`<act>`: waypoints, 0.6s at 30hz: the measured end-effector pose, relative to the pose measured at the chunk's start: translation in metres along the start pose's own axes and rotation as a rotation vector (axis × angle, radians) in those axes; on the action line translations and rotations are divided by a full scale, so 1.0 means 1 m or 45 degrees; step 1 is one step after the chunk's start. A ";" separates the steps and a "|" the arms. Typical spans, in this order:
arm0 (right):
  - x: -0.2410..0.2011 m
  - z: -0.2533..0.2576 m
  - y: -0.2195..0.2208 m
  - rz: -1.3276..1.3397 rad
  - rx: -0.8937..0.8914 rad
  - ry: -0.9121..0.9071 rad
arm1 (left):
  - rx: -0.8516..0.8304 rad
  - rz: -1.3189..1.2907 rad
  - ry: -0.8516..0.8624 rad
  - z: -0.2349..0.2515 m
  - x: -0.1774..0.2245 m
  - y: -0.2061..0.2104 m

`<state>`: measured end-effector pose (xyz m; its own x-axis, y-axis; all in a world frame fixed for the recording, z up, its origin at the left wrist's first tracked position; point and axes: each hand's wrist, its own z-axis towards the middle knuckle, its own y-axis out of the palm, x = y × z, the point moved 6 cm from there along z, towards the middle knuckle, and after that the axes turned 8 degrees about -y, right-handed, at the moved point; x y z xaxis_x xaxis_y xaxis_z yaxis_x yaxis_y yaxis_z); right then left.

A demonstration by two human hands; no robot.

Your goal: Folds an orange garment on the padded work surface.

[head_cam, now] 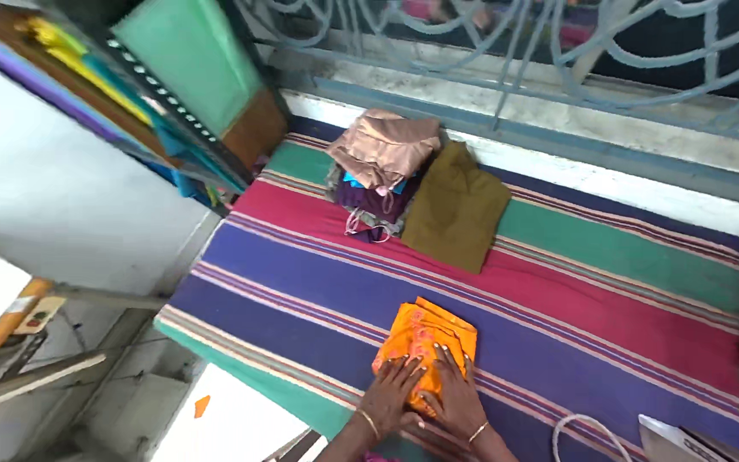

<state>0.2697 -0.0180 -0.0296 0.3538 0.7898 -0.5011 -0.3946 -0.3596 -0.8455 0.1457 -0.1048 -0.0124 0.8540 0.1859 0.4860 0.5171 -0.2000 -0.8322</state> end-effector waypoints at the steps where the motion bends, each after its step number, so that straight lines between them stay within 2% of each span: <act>1: -0.004 -0.001 -0.001 -0.065 -0.006 -0.018 | -0.111 -0.002 -0.057 0.002 0.000 0.000; 3: -0.015 -0.003 -0.006 -0.176 -0.093 -0.028 | -0.270 -0.002 -0.147 0.009 0.000 0.000; 7: -0.034 -0.011 0.001 -0.195 -0.539 0.128 | -0.332 0.060 -0.160 0.014 -0.002 0.005; 14: -0.024 -0.001 0.011 -0.167 -0.627 0.179 | -0.381 0.185 -0.108 0.019 0.003 -0.001; 16: -0.029 0.003 0.007 -0.170 -0.695 0.232 | -0.334 0.201 -0.082 0.019 0.003 -0.005; 18: -0.036 0.010 0.003 -0.179 -0.733 0.298 | -0.199 0.169 -0.077 0.017 0.000 -0.017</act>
<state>0.2473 -0.0425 -0.0124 0.5707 0.7429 -0.3499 0.1652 -0.5212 -0.8373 0.1361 -0.0852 -0.0029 0.9126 0.2043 0.3540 0.4069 -0.3721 -0.8342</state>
